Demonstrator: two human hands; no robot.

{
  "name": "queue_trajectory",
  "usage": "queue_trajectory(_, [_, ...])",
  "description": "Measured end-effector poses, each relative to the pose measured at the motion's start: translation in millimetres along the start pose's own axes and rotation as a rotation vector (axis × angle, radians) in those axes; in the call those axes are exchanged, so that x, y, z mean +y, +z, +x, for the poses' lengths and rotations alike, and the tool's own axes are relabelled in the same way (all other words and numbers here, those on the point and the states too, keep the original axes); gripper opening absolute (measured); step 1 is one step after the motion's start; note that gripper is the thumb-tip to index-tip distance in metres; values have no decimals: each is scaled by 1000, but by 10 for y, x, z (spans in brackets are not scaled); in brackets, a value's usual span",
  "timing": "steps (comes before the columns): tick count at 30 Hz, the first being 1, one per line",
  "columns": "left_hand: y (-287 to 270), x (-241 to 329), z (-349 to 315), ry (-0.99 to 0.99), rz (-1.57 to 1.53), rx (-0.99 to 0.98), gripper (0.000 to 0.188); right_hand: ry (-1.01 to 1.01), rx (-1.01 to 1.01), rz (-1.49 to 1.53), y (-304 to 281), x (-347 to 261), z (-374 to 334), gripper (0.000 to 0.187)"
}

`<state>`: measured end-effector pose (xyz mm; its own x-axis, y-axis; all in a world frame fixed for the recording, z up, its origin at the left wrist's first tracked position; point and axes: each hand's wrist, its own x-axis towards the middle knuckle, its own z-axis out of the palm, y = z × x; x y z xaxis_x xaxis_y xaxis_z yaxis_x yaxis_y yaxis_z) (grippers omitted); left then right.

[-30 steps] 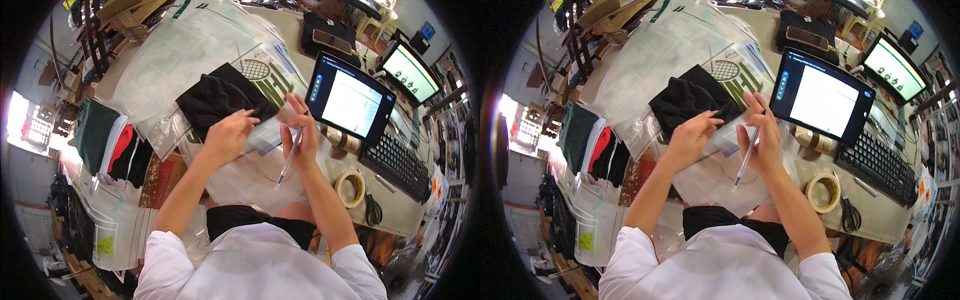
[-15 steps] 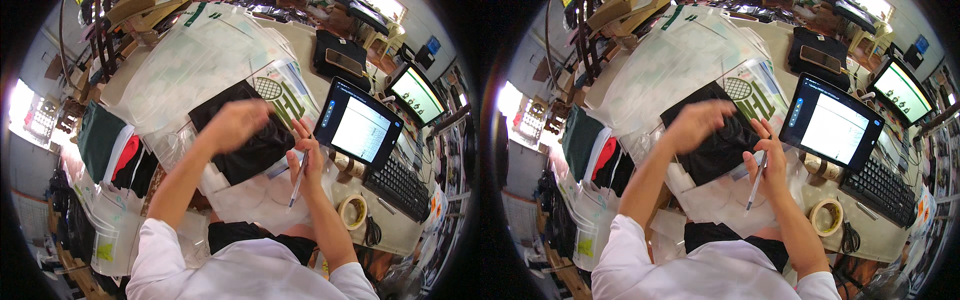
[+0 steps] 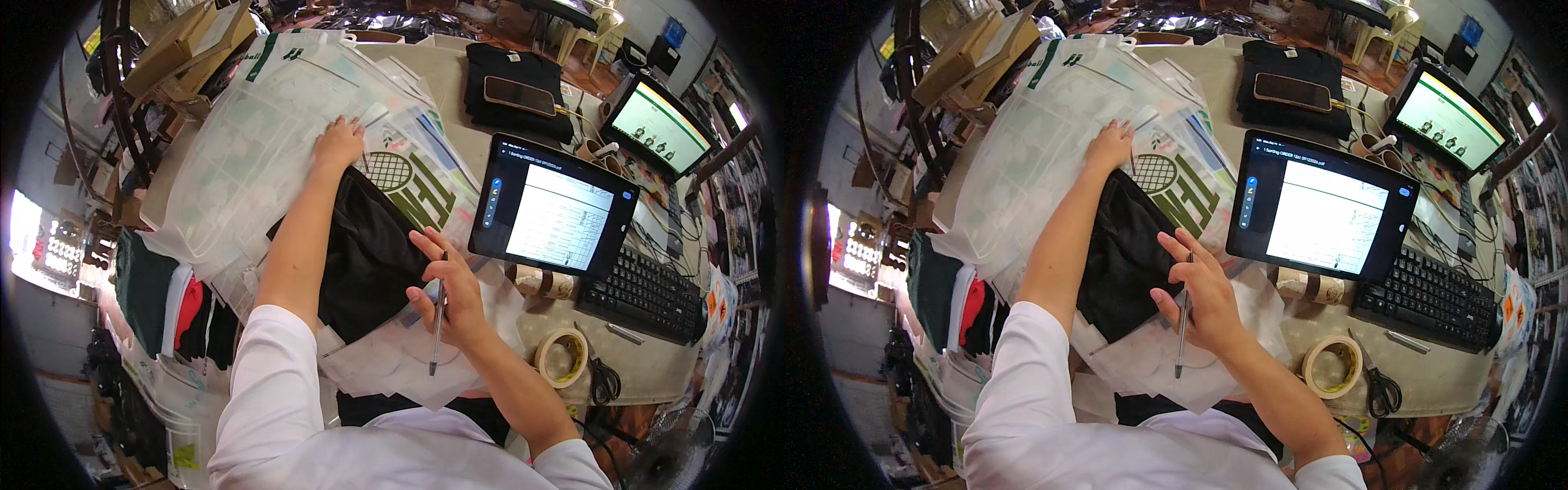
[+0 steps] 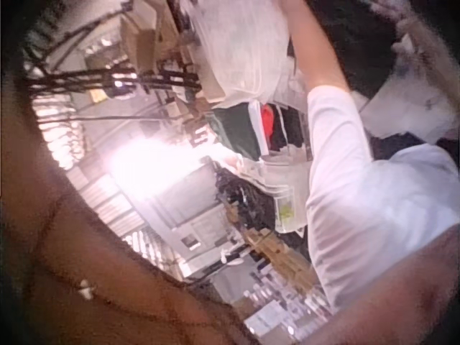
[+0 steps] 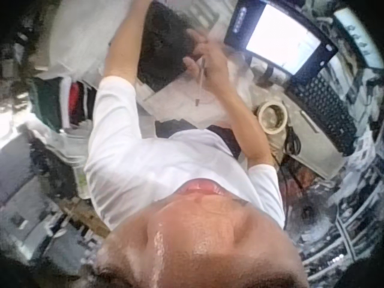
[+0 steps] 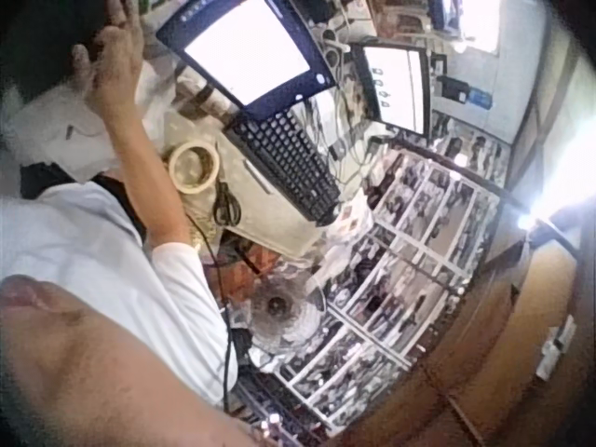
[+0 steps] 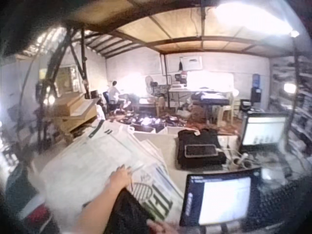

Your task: The person packs black shorts into clear plastic bags at a cluttered counter. They place each pair of shorts into a bag, seal it with tape, and write on the bag with a marker. The person repeats this process for multiple pairs of shorts, organizing them on the counter.

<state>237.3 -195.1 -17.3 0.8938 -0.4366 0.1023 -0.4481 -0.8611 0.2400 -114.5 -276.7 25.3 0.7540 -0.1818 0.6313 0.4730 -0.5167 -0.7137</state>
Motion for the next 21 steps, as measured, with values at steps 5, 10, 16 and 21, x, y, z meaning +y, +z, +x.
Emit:
queue_trajectory(5, [-560, -259, 343, 72, -131, 174, 45, -20, 17, 13, 35, -8, -18, 25])
queue_trajectory(10, [-2060, 39, 242, 189, -252, 653, 45, -7, 59, 15, 2, -47, -2, 24])
queue_trajectory(16, [-4170, 192, -192, 397, -1041, 391, 33, -19, 108, -14, -3, -19, -36, 23])
queue_trajectory(21, [-5012, -25, -1068, 220, -1222, 812, 43, -18, 140, 22, -31, -15, -65, 22])
